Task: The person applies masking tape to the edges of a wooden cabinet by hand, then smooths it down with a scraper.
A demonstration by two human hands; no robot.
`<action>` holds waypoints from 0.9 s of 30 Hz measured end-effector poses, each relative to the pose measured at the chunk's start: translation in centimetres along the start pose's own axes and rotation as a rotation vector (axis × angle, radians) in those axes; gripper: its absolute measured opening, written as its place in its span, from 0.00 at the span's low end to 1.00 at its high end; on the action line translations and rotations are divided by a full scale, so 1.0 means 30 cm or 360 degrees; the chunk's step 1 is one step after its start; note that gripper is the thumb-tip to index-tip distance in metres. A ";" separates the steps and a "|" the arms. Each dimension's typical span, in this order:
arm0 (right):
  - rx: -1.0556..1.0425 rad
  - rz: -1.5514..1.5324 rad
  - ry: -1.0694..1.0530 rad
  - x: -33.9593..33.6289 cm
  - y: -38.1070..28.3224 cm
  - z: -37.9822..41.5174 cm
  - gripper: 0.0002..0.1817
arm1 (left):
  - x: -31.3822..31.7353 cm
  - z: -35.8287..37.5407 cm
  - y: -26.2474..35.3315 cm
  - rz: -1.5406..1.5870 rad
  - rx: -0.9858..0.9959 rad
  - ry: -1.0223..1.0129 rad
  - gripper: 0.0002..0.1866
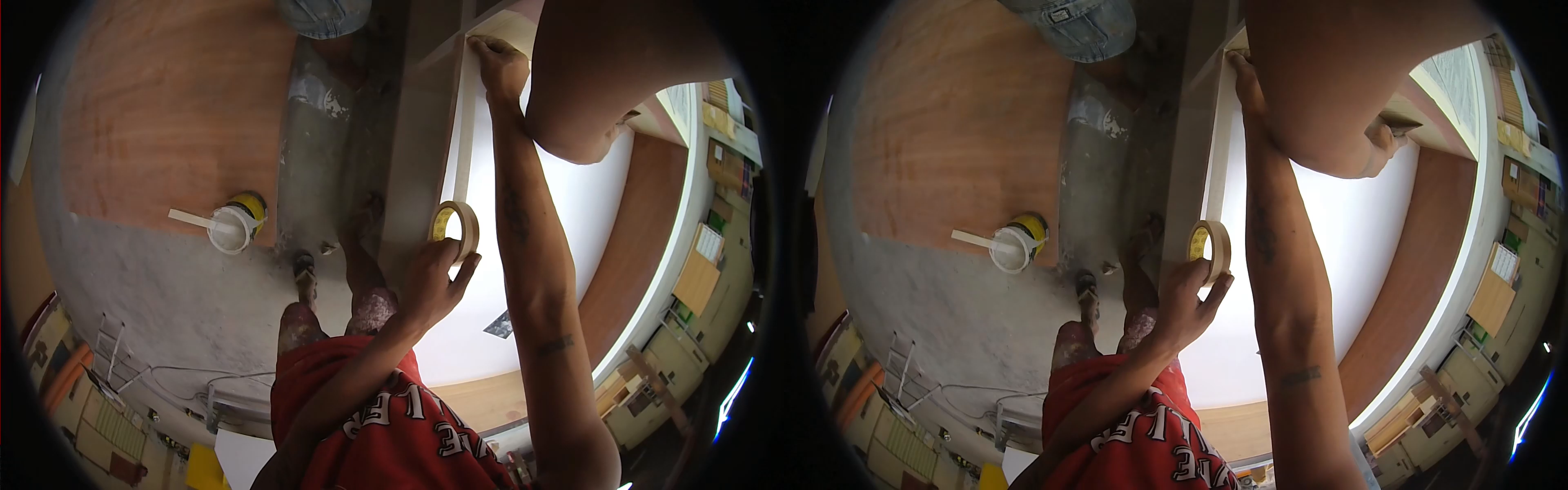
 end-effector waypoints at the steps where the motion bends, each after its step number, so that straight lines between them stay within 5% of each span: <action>1: -0.0126 -0.0029 -0.0001 0.004 -0.006 -0.004 0.16 | -0.001 -0.001 0.002 -0.0026 0.0009 0.0001 0.16; 6: 0.0229 -0.0205 -0.0153 0.016 0.042 -0.031 0.18 | -0.002 -0.005 0.008 -0.0006 0.0029 0.0063 0.17; 9: 0.0289 -0.0303 -0.0598 0.044 0.014 -0.018 0.20 | -0.008 -0.007 0.008 0.0018 0.0061 0.0118 0.19; 27: 0.0037 0.0199 -0.0070 -0.018 0.024 -0.024 0.22 | -0.021 -0.004 0.002 0.0110 0.0023 0.0121 0.13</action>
Point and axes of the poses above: each hand's wrist, its own z-axis away from the middle knuckle, its own x-axis out of the palm, y = z × x, the point moved 7 cm from there along -z, towards the middle knuckle, and after that the axes turned 13 degrees about x, right-handed, at the moved point
